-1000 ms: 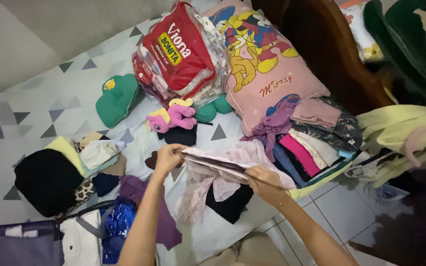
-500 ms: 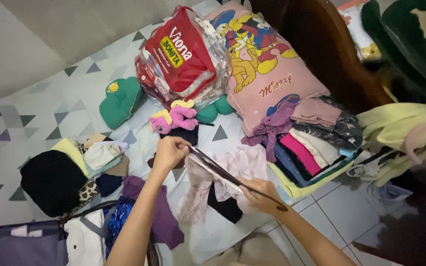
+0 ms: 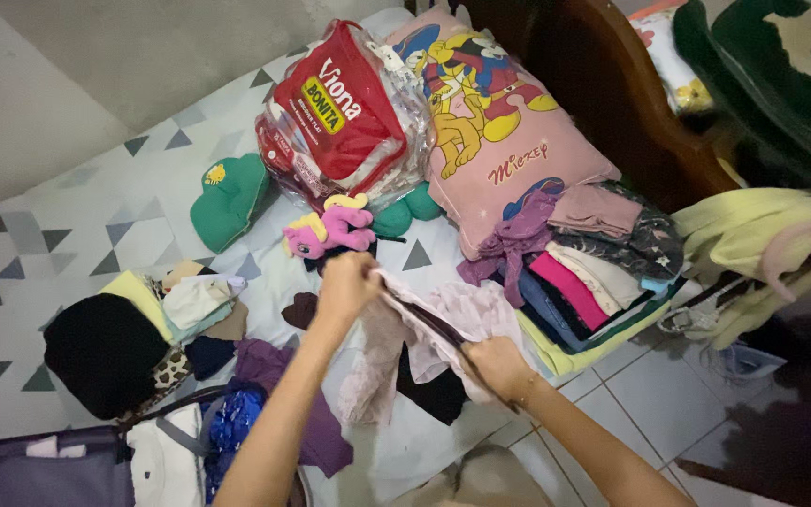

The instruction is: The person unzips and opens a suitcase on a bed and kemudian places several items of clothing onto hangers while sorting through other garments.

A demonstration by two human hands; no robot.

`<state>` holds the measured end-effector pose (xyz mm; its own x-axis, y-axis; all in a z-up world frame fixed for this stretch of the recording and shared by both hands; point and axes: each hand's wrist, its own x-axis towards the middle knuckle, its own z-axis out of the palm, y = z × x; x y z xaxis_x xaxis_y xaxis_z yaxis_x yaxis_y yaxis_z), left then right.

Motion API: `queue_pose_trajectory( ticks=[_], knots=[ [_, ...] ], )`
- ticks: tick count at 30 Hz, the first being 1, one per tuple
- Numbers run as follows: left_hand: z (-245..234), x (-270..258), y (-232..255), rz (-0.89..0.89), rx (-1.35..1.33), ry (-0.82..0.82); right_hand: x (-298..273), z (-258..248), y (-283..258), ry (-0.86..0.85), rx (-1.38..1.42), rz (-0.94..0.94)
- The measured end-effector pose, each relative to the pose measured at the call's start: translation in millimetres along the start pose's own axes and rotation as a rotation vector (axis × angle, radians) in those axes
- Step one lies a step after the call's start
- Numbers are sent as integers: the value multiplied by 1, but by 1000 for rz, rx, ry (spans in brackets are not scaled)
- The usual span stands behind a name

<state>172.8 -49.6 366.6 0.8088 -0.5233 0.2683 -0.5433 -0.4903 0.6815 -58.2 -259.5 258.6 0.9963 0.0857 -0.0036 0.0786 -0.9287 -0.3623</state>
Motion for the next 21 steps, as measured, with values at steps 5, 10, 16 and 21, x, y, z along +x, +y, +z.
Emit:
queue_pose_trajectory(
  ticks=[5, 10, 16, 21],
  knots=[
    [42, -54, 70, 14, -84, -38, 22, 18, 23, -156, -138, 99],
    [29, -69, 76, 321, 47, -418, 23, -25, 19, 74, 86, -91],
    [12, -44, 6, 744, 630, -389, 25, -54, 1, -84, 323, -78],
    [-10, -66, -25, 220, 222, -226, 9, -80, 38, 318, 631, 119]
  ],
)
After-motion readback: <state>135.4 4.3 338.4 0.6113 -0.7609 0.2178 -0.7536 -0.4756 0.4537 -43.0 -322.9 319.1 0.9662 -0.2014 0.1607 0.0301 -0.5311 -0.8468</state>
